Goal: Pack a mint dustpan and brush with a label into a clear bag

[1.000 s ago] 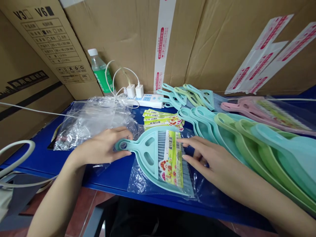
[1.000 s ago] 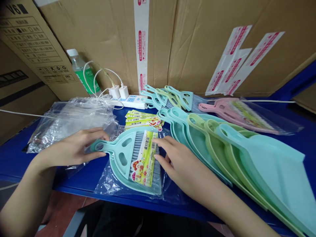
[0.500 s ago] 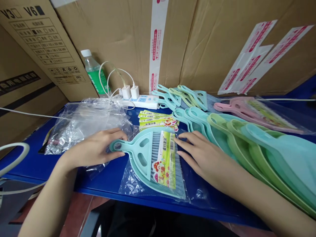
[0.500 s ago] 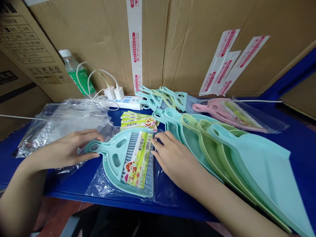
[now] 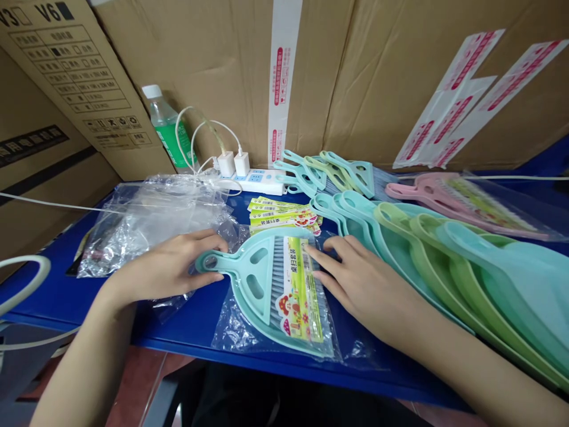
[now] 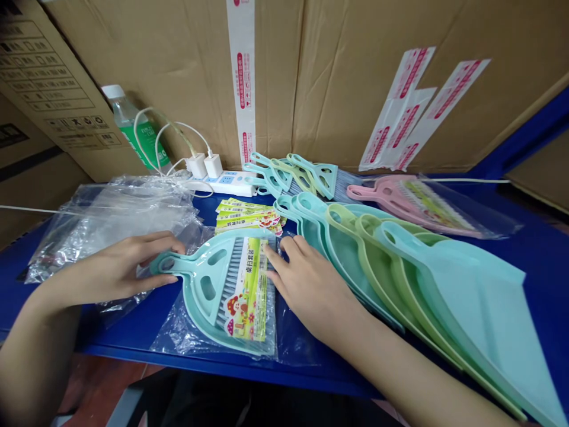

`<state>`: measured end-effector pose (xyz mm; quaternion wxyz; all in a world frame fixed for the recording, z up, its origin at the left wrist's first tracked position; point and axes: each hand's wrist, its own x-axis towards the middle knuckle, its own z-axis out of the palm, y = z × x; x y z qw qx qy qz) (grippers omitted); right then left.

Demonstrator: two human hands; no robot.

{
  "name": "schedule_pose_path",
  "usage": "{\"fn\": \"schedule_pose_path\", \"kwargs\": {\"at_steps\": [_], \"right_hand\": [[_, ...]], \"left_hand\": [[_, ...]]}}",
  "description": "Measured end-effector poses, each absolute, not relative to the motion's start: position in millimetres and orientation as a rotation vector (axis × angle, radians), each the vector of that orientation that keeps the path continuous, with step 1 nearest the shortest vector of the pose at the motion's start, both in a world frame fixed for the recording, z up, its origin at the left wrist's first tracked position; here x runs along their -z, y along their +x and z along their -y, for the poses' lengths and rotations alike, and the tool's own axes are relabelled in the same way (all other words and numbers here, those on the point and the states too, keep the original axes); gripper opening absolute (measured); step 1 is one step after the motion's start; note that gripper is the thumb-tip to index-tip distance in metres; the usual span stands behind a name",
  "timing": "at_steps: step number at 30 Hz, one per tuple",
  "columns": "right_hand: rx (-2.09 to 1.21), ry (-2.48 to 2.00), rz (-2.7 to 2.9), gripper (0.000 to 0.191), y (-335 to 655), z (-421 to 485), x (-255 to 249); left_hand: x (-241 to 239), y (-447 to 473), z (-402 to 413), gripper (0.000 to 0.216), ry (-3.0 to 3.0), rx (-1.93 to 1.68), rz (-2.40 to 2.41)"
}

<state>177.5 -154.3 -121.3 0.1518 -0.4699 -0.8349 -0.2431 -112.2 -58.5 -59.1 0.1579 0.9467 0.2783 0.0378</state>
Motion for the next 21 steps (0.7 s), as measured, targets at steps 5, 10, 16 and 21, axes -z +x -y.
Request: {"fn": "schedule_pose_path", "kwargs": {"at_steps": [5,10,16,21], "right_hand": [[0.610,-1.371,2.385,0.051,178.2,155.5,123.2],[0.600,-1.383,2.376,0.056,176.6,155.4,122.2],[0.635,-1.435,2.250,0.052,176.0,153.1,120.5],[0.761,-1.234,2.404,0.031,180.0,149.8,116.2]], "left_hand": [[60.5,-112.2,57.9,0.020,2.693,-0.088,-0.813],[60.0,-111.7,58.6,0.021,2.683,-0.068,-0.825],[60.0,-113.0,57.8,0.022,2.676,-0.069,-0.834],[59.5,-111.6,58.5,0.022,2.675,-0.080,-0.829]]}}
